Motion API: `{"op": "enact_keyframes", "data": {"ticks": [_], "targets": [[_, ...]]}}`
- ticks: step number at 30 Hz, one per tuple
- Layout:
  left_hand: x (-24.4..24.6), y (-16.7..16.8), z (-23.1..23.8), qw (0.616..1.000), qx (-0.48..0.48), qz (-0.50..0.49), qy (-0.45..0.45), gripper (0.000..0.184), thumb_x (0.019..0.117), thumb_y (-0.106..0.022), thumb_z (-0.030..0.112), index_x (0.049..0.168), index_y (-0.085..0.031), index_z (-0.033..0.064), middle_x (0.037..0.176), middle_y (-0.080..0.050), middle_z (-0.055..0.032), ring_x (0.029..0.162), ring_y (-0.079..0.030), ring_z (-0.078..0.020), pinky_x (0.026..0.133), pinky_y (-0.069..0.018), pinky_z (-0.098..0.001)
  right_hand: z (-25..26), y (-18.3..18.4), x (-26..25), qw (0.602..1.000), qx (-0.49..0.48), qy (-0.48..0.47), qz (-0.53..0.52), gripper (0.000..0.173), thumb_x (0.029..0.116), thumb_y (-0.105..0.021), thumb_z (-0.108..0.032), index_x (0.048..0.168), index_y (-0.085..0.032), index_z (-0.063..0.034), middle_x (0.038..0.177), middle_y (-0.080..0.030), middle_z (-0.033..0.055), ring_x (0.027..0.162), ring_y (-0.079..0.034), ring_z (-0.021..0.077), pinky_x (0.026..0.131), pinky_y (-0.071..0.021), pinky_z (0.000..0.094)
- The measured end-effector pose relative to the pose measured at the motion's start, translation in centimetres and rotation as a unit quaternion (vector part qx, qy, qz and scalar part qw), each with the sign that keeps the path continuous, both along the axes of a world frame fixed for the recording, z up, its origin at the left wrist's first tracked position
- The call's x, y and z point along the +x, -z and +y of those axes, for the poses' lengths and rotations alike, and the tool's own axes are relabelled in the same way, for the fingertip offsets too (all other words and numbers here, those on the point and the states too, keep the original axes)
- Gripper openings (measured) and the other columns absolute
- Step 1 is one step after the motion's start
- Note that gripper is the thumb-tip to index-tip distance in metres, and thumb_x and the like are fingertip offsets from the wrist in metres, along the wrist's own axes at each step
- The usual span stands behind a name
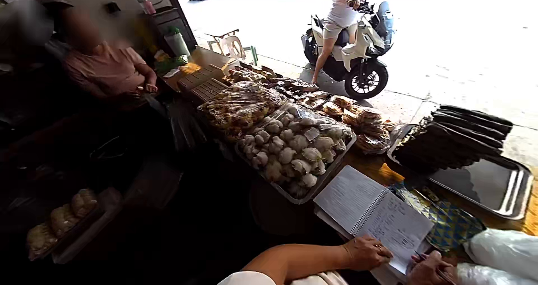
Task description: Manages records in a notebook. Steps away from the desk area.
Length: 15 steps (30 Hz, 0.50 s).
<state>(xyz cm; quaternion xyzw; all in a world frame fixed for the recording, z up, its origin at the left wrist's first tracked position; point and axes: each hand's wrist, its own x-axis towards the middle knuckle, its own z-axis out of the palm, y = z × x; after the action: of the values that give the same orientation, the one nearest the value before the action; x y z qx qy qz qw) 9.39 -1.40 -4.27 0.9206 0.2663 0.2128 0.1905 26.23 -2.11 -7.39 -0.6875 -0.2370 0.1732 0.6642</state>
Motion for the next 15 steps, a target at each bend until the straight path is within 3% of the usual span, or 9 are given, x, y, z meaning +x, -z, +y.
{"op": "enact_keyframes", "data": {"ticks": [2, 5, 9, 10, 13, 15], "targets": [[0.2, 3.2, 0.0, 0.996, 0.05, -0.077, 0.016, 0.02, 0.0912, -0.062, -0.005, 0.101, -0.079, 0.0008, 0.113, -0.076, -0.0114, 0.108, -0.072, -0.0277, 0.097, -0.0555, -0.0386, -0.2, -0.4, -0.5, 0.999, 0.008, 0.027, 0.017, 0.022, 0.1035, -0.049, -0.01, 0.087, -0.053, 0.0038, 0.065, -0.053, -0.0044, 0.049, -0.054, -0.0027, 0.053, -0.0527, 0.0154], [0.4, 2.7, -0.3, 0.996, 0.033, -0.082, 0.011, 0.019, 0.0909, -0.063, -0.004, 0.101, -0.079, -0.0009, 0.114, -0.076, -0.0136, 0.11, -0.073, -0.0302, 0.098, -0.0562, -0.0434, 0.0, -2.1, -0.7, 0.995, 0.008, 0.054, 0.088, 0.024, 0.1044, -0.046, -0.005, 0.082, -0.052, -0.0004, 0.061, -0.054, -0.005, 0.047, -0.054, -0.0007, 0.051, -0.0517, 0.016], [1.1, 2.8, -0.6, 0.998, 0.009, -0.065, 0.017, 0.02, 0.0917, -0.062, -0.003, 0.102, -0.079, -0.0006, 0.115, -0.076, -0.0151, 0.11, -0.073, -0.0335, 0.097, -0.0567, -0.0484, -0.9, -1.7, 0.9, 0.997, 0.001, 0.032, 0.068, 0.023, 0.1057, -0.053, -0.019, 0.086, -0.053, -0.0083, 0.064, -0.057, -0.0063, 0.047, -0.055, 0.0004, 0.05, -0.0521, 0.0179], [1.2, 3.0, -0.7, 0.998, 0.015, -0.064, 0.015, 0.02, 0.0915, -0.062, -0.002, 0.101, -0.079, 0.0004, 0.113, -0.076, -0.0146, 0.108, -0.073, -0.0328, 0.095, -0.0573, -0.048, -1.0, -2.0, 1.1, 0.999, -0.008, 0.006, 0.05, 0.021, 0.1054, -0.056, -0.022, 0.091, -0.055, -0.0073, 0.068, -0.059, -0.0049, 0.051, -0.057, 0.0002, 0.052, -0.0533, 0.0182], [1.4, 3.6, -0.8, 0.998, 0.029, -0.052, 0.015, 0.021, 0.0929, -0.062, 0.001, 0.104, -0.08, 0.0034, 0.113, -0.076, -0.014, 0.107, -0.073, -0.0326, 0.093, -0.0577, -0.0479, -1.1, -3.2, 1.5, 0.997, -0.009, -0.076, -0.002, 0.018, 0.0982, -0.067, -0.013, 0.104, -0.059, 0.0027, 0.088, -0.065, 0.0057, 0.071, -0.065, 0.0052, 0.069, -0.0584, 0.0234], [1.4, 3.6, -0.7, 0.998, 0.046, -0.039, 0.021, 0.021, 0.0925, -0.063, 0.002, 0.105, -0.08, 0.005, 0.113, -0.076, -0.0134, 0.107, -0.073, -0.0324, 0.092, -0.0578, -0.0472, -1.1, -3.4, 1.2, 0.995, -0.003, -0.098, -0.018, 0.021, 0.0917, -0.072, -0.006, 0.105, -0.06, 0.0043, 0.091, -0.067, 0.009, 0.074, -0.066, 0.0073, 0.072, -0.059, 0.0249]]}}
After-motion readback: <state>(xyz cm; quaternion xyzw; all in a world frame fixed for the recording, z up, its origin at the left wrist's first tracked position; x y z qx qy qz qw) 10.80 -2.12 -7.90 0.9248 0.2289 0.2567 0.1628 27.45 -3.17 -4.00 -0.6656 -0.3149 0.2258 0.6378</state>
